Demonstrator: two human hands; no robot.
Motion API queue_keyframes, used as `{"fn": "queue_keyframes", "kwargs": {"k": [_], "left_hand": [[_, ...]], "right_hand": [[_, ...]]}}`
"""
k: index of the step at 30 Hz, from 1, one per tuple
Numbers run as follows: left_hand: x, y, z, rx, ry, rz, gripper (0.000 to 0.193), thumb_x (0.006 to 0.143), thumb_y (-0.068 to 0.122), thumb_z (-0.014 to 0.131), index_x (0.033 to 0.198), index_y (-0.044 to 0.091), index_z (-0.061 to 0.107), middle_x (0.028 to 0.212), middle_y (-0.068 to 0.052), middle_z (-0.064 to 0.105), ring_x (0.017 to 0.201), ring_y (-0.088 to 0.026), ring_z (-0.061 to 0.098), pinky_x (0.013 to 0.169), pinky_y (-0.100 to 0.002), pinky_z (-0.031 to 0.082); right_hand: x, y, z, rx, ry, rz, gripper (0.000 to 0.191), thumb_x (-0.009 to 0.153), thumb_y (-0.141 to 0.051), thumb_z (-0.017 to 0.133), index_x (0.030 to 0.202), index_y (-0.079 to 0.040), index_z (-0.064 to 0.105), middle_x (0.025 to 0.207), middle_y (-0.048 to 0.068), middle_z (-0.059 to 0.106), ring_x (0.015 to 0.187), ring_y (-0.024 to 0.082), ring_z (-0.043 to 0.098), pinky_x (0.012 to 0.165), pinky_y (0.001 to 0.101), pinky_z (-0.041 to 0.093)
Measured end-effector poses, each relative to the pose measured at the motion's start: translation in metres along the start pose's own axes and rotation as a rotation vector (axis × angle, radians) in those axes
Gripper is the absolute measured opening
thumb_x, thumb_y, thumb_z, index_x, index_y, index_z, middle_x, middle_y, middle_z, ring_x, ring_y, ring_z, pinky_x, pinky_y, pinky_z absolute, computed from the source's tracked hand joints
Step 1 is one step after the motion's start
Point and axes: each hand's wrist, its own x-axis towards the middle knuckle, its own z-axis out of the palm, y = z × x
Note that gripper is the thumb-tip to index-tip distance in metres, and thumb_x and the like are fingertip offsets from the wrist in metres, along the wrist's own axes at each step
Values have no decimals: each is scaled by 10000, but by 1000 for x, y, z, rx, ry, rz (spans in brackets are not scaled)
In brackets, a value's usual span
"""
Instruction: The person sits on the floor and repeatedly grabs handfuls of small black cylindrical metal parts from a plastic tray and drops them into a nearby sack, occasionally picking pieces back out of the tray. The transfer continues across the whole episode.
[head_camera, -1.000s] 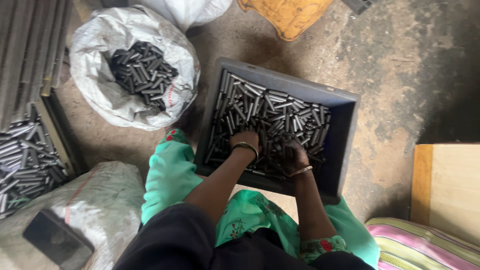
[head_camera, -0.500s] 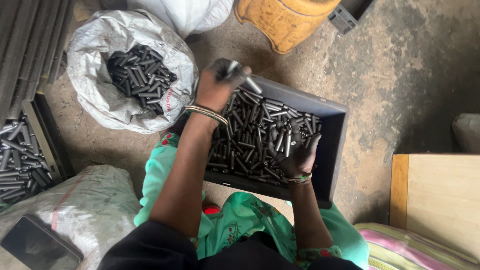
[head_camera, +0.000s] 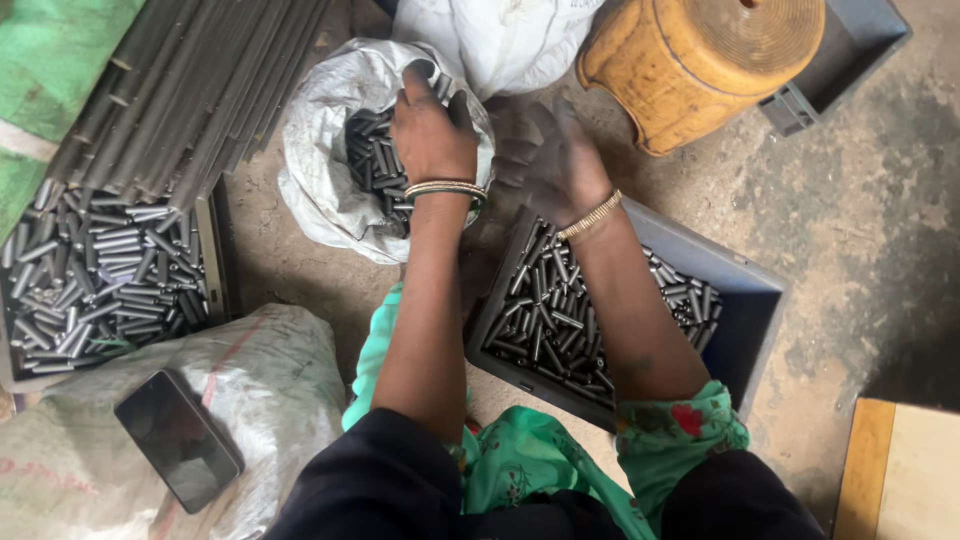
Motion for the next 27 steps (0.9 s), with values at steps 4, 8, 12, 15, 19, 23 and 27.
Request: {"fn": "queue_keyframes", "kwargs": {"k": [4, 8, 12, 15, 19, 23, 27], "left_hand": [[-12, 7, 10, 118, -214, 6, 257, 881, 173, 737, 1070, 21, 651, 997, -201, 689, 974, -423, 672, 856, -518, 530], [-68, 39, 47, 334, -531, 117, 435, 919, 421, 723, 996, -6, 695, 1036, -240, 684, 963, -371, 676, 820, -470, 548], [-151, 55, 78, 368, -802, 378, 268, 898, 195, 649, 1146, 130, 728, 1164, -127, 716, 1098, -327, 667, 1015, -453, 527], [-211, 48, 89, 519, -1306, 215, 273, 961, 262, 648, 1169, 97, 714, 1283, -137, 646, 1312, -344, 506, 998, -471, 524], [-263, 7, 93, 850, -1673, 313, 326, 1022, 251, 640, 1274, 53, 699, 1429, -176, 574, 1350, -360, 500, 1137, -477, 426], [-286, -30, 98, 1011, -1690, 410, 383, 1022, 218, 641, 1367, 53, 641, 1529, -190, 473, 1417, -405, 384, 1126, -514, 401], [-296, -37, 102, 1009, -1723, 404, 332, 1021, 193, 641, 1334, 87, 675, 1484, -152, 540, 1428, -407, 377, 1072, -498, 444]], "right_hand": [[-22, 18, -62, -108, 15, -87, 873, 913, -626, 585, 1574, -104, 352, 1525, 117, 504, 1387, 287, 495, 1134, 518, 397], [-83, 82, -173, -404, 408, -97, 821, 983, -529, 682, 1549, 43, 518, 1462, 385, 505, 1406, 581, 425, 1108, 555, 485], [-123, 171, -239, -1384, 767, 362, 828, 844, -554, 678, 1531, -156, 442, 1394, 213, 648, 1302, 422, 610, 1088, 521, 510], [-139, 217, -248, -1996, 614, 297, 944, 807, -739, 641, 1539, -209, 367, 1458, 320, 480, 1358, 579, 410, 1050, 663, 347], [-149, 223, -254, -1909, 253, 325, 901, 920, -724, 529, 1537, -98, 332, 1388, 239, 584, 1338, 412, 514, 1174, 593, 292], [-148, 227, -261, -1658, 237, 373, 871, 832, -694, 564, 1434, -78, 435, 1357, 205, 661, 1256, 396, 623, 1124, 503, 441], [-136, 242, -255, -1776, 256, 243, 828, 855, -677, 621, 1455, -166, 367, 1437, 322, 519, 1189, 460, 610, 1081, 557, 398]]}}
